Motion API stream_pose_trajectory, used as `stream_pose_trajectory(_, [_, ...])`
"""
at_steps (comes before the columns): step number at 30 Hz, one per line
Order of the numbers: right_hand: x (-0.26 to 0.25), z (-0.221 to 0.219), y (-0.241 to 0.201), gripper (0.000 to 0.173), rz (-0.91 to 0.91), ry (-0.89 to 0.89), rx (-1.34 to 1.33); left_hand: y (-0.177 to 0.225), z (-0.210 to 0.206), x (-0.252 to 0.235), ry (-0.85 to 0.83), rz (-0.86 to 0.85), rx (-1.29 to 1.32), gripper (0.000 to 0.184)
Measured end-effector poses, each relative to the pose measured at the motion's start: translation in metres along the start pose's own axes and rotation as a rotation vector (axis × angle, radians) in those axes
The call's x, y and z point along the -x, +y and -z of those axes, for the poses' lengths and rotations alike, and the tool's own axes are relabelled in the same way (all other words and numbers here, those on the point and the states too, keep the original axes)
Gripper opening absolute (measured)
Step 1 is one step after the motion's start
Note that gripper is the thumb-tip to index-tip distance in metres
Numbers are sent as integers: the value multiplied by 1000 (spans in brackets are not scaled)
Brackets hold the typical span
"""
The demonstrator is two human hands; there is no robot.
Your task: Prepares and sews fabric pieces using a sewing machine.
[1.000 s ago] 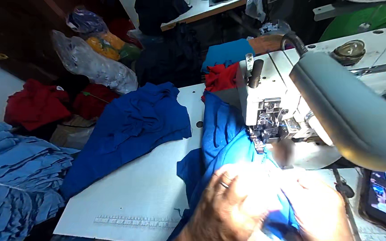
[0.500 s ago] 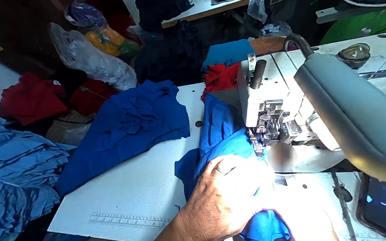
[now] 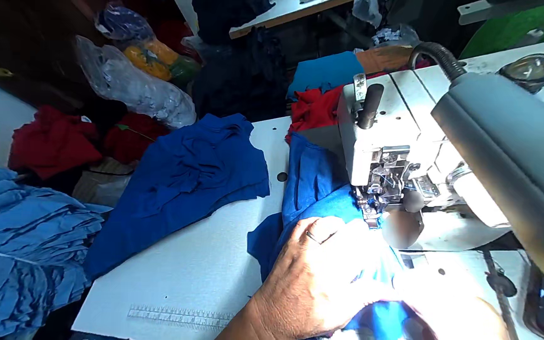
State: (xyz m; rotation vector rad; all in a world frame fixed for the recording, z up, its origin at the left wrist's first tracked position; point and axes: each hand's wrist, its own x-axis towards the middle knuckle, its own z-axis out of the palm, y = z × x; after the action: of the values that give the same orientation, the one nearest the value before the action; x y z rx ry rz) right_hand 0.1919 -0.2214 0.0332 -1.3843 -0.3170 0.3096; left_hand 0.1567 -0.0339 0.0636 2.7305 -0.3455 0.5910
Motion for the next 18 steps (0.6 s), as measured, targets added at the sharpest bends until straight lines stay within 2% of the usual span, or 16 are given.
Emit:
stream_pose_trajectory(4, [6, -9, -2, 16, -64, 31, -11, -16, -5, 5, -77, -36, 21, 48])
stream_pose_trajectory(7, [7, -9, -2, 17, -52, -15, -13, -22, -4, 5, -100, -59, 37, 50])
stream_pose_trajectory(18, [7, -12, 9, 15, -113, -27, 10, -32, -3, 4, -113, -105, 93, 55])
